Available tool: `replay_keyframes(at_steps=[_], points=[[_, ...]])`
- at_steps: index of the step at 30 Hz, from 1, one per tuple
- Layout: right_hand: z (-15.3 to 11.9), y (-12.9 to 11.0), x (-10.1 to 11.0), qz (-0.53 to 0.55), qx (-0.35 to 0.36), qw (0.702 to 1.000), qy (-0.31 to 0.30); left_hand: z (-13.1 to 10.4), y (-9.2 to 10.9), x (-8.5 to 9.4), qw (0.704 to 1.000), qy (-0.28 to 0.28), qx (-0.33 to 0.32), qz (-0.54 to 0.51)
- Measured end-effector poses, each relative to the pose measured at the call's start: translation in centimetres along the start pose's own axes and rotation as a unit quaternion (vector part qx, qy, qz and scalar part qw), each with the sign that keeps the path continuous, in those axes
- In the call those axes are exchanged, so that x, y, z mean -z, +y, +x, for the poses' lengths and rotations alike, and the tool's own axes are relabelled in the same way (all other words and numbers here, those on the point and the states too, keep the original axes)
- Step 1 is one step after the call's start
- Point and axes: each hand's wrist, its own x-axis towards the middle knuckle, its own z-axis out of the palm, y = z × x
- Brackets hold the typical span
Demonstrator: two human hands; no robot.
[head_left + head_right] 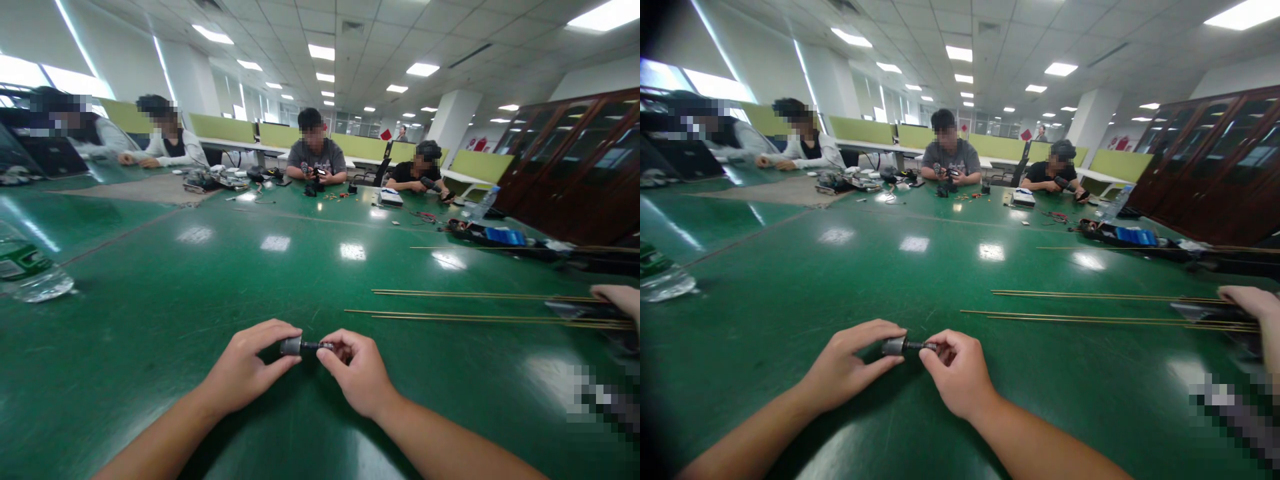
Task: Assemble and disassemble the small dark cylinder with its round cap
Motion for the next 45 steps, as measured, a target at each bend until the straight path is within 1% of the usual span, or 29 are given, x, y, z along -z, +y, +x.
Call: replay_keyframes(at_steps=[17,45], points=[[-0.01,0.3,0.19,0.005,-0.001,1.0,-0.001,-0.01,-0.07,0.16,1.0,-0.008,0.017,0.001],[0.06,0.24,0.37,0.002,0.006,1.0,0.012,-0.1,-0.47,0.29,0.999,-0.011,0.021,0.024]])
